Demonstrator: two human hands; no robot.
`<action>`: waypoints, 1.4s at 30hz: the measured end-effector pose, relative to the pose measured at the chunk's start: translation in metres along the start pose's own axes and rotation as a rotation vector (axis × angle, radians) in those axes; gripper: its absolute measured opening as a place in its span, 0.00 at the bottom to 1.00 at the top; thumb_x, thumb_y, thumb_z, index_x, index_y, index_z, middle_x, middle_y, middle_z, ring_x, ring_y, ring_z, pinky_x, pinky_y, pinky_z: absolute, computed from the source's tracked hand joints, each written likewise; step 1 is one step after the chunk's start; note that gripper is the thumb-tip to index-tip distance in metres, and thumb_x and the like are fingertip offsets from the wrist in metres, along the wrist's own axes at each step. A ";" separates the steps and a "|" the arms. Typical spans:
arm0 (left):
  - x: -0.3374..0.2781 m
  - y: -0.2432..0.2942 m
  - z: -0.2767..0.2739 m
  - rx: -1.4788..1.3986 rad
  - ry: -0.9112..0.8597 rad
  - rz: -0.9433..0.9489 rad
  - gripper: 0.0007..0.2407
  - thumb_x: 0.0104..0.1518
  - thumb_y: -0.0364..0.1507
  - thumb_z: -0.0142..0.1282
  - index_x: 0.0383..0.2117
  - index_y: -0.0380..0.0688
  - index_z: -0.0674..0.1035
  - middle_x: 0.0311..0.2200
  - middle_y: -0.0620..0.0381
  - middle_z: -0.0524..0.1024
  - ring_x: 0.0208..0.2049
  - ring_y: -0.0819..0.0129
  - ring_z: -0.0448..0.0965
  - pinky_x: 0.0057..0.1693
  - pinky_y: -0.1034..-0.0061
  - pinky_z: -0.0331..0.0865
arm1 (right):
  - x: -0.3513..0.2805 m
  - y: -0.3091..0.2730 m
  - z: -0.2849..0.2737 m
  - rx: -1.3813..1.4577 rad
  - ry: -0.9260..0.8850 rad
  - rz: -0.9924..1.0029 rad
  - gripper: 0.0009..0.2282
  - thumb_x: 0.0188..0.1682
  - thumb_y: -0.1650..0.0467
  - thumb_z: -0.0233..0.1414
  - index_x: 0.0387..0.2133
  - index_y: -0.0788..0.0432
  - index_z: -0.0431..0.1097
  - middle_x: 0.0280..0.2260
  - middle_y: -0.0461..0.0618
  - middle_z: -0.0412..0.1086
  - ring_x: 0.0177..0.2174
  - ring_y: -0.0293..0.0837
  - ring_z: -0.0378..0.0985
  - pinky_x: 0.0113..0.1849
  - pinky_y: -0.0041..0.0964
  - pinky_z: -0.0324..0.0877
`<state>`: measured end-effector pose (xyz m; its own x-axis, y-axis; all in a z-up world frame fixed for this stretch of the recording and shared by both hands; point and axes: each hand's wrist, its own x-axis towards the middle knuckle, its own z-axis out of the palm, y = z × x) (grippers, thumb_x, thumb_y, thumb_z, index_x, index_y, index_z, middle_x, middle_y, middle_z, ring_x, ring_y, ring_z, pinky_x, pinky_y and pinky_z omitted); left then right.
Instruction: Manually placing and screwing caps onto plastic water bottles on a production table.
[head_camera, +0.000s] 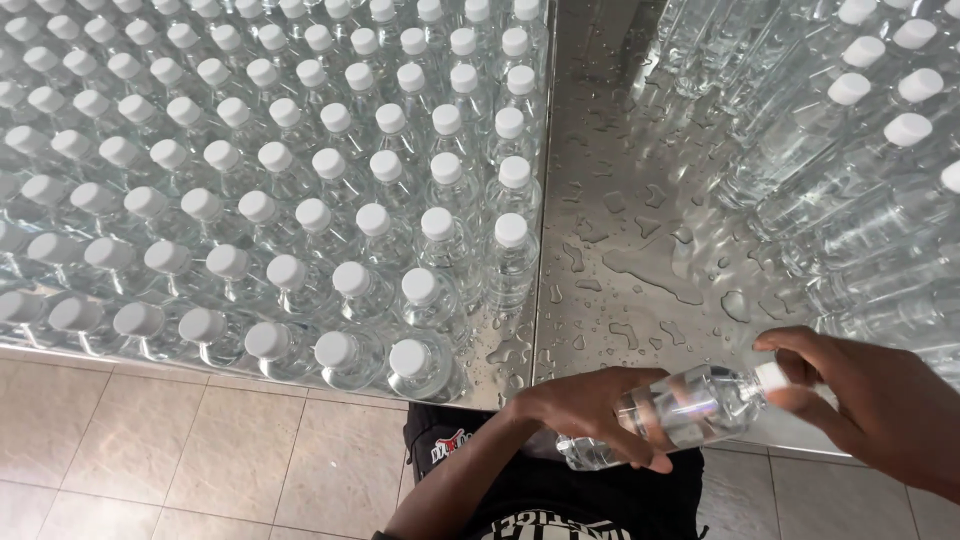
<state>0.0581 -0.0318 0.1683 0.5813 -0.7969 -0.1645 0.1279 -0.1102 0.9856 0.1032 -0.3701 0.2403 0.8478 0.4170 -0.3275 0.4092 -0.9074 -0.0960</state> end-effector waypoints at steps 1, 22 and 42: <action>0.009 -0.027 -0.002 -0.165 -0.074 0.160 0.38 0.50 0.39 0.73 0.70 0.46 0.70 0.43 0.60 0.87 0.63 0.51 0.81 0.74 0.46 0.61 | -0.001 0.014 0.009 -0.056 0.162 -0.145 0.32 0.46 0.45 0.48 0.65 0.37 0.63 0.48 0.34 0.82 0.47 0.34 0.89 0.41 0.41 0.86; 0.124 -0.246 0.067 -0.768 -0.860 0.140 0.40 0.55 0.38 0.77 0.73 0.32 0.69 0.68 0.43 0.75 0.69 0.51 0.75 0.79 0.62 0.61 | -0.054 0.067 0.079 -0.734 0.413 -1.021 0.15 0.37 0.85 0.60 0.36 0.66 0.67 0.35 0.66 0.65 0.34 0.65 0.72 0.63 0.81 0.68; 0.004 0.039 0.056 0.686 0.392 -0.188 0.30 0.53 0.29 0.57 0.66 0.36 0.65 0.41 0.37 0.81 0.31 0.48 0.81 0.37 0.58 0.77 | 0.077 0.037 0.083 0.693 -0.225 0.596 0.22 0.56 0.56 0.38 0.34 0.65 0.65 0.35 0.62 0.74 0.38 0.51 0.71 0.36 0.49 0.57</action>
<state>0.0203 -0.0728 0.2078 0.8545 -0.4769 -0.2058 -0.1956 -0.6625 0.7230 0.1555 -0.3757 0.1330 0.7384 -0.0807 -0.6696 -0.4242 -0.8274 -0.3681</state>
